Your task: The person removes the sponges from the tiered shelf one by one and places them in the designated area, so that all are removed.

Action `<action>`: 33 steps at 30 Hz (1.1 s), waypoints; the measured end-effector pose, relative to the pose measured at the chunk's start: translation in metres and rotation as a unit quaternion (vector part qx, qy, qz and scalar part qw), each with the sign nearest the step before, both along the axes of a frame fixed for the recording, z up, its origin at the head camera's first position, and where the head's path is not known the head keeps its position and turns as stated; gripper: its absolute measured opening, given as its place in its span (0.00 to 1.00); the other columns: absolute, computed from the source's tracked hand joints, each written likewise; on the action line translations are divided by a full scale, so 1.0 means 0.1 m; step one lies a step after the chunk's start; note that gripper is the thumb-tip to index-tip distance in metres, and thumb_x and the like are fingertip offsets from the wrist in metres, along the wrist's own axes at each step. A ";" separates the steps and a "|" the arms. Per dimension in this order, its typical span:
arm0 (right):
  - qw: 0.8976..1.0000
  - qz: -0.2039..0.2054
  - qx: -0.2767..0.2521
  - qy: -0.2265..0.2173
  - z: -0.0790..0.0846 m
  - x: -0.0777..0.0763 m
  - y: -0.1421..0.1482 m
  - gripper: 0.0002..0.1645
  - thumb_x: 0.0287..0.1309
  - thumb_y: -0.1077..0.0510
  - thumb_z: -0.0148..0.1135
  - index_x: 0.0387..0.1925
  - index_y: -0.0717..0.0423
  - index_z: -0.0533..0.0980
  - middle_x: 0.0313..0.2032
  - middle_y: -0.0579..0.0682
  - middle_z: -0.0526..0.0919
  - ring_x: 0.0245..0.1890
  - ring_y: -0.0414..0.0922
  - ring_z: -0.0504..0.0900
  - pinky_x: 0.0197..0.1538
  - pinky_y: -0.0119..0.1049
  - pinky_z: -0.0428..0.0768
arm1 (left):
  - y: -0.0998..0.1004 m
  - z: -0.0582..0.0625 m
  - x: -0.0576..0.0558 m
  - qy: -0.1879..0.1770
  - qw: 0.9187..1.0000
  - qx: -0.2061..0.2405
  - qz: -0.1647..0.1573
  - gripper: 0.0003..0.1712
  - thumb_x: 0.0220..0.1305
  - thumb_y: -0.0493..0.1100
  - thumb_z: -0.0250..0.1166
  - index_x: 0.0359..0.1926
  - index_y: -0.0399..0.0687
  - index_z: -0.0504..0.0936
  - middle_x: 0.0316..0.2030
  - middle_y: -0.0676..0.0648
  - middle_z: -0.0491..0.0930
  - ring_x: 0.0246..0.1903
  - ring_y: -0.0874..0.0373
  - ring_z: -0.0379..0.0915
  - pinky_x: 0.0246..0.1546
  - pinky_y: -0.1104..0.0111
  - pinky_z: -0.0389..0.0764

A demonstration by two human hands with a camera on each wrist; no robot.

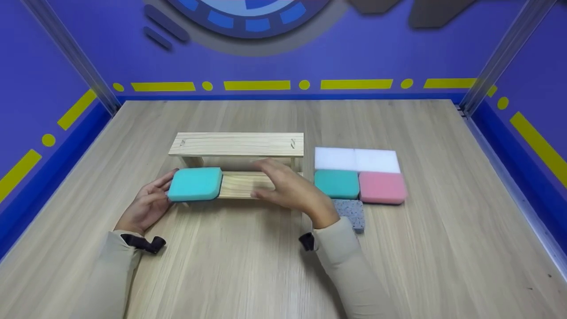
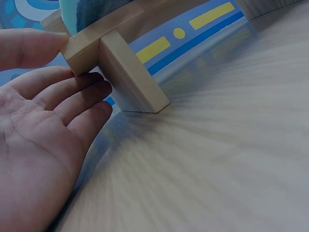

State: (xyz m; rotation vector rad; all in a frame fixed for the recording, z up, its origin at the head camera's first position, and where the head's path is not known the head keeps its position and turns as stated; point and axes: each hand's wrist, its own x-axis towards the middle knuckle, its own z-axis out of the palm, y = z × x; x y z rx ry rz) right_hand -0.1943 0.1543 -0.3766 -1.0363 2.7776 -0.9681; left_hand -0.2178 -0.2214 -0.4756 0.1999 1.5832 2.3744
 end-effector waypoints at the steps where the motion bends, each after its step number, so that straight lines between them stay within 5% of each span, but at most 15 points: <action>1: 1.000 0.001 0.000 0.003 -0.01 -0.01 -0.03 0.38 0.58 0.49 0.66 0.66 0.56 0.66 0.64 0.54 0.72 0.66 0.51 0.69 0.67 0.49 0.67 | 0.00 0.00 0.00 0.000 1.000 0.001 0.001 0.38 0.62 0.22 0.45 0.73 0.31 0.47 0.73 0.33 0.49 0.59 0.66 0.69 0.60 0.75 0.70; 17: 0.999 0.034 -0.021 0.023 -0.15 -0.13 -0.50 0.38 0.58 0.46 0.64 0.68 0.51 0.65 0.66 0.51 0.70 0.68 0.49 0.65 0.71 0.46 0.63 | 0.00 0.01 0.01 0.002 1.000 -0.002 -0.001 0.37 0.62 0.23 0.46 0.73 0.31 0.48 0.73 0.34 0.49 0.59 0.67 0.69 0.60 0.74 0.70; 33: 0.999 0.016 -0.010 -0.026 -0.19 -0.19 -0.89 0.48 0.54 0.39 0.65 0.72 0.48 0.58 0.71 0.54 0.61 0.71 0.51 0.59 0.71 0.47 0.62 | 0.01 0.02 0.01 0.001 1.000 0.007 -0.002 0.37 0.63 0.24 0.45 0.73 0.31 0.48 0.73 0.33 0.49 0.59 0.65 0.70 0.60 0.74 0.70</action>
